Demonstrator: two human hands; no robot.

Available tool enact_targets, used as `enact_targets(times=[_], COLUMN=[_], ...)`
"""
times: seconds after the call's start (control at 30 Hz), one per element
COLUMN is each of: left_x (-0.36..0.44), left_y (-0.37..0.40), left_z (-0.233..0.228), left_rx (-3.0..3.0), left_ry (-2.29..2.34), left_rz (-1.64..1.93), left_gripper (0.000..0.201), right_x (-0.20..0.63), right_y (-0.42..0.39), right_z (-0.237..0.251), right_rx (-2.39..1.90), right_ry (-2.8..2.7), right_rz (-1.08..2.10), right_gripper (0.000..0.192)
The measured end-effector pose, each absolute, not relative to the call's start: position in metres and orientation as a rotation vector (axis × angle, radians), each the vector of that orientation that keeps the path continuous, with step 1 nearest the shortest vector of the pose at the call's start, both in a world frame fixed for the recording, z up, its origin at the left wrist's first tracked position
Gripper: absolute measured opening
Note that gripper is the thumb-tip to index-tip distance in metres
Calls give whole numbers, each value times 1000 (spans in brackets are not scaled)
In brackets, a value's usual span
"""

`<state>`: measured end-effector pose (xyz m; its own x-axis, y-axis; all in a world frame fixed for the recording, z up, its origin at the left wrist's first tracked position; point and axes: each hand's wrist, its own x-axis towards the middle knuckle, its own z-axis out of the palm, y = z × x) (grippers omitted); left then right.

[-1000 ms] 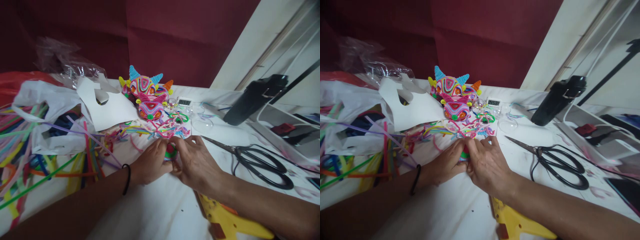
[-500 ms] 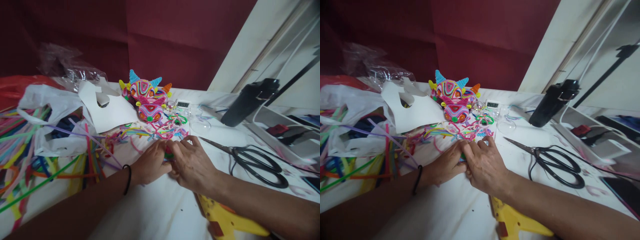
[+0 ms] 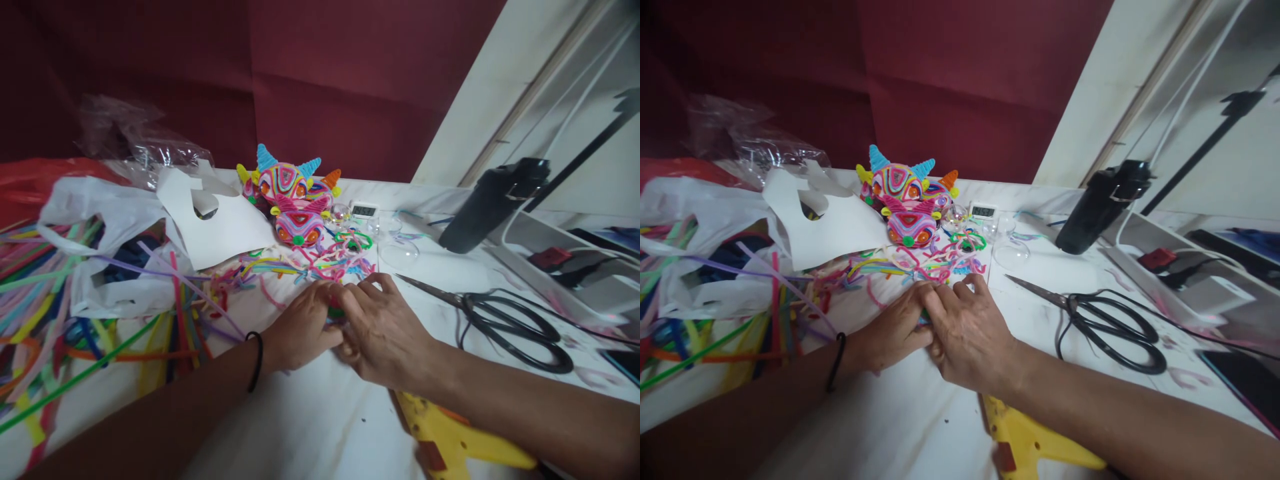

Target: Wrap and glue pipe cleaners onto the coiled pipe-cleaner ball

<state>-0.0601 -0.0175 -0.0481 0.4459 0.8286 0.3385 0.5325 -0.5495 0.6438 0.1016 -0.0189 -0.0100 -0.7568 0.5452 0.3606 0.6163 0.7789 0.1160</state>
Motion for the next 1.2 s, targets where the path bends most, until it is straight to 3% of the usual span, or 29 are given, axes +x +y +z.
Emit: enact_targets(times=[0.23, 0.5, 0.87, 1.07, 1.2], left_x=[-61, -64, -70, -65, -61], left_y=[-18, -21, -20, -22, -23], left_z=[-45, -44, -47, -40, -35], left_rx=[2236, 2232, 2193, 2117, 2119], left_ry=[1191, 1194, 1166, 1209, 1232], left_rz=[802, 752, 733, 837, 851], left_gripper=[48, 58, 63, 57, 49], right_x=[117, 153, 198, 199, 189], right_y=[-21, -34, -48, -46, -39], right_z=[5, 19, 3, 0, 4], right_rx=[-958, -1108, -1322, -1294, -1222], right_ry=[-2666, -2476, -2201, -2148, -2200], right_rz=[-106, 72, 178, 257, 386], right_gripper=[36, 42, 48, 48, 34])
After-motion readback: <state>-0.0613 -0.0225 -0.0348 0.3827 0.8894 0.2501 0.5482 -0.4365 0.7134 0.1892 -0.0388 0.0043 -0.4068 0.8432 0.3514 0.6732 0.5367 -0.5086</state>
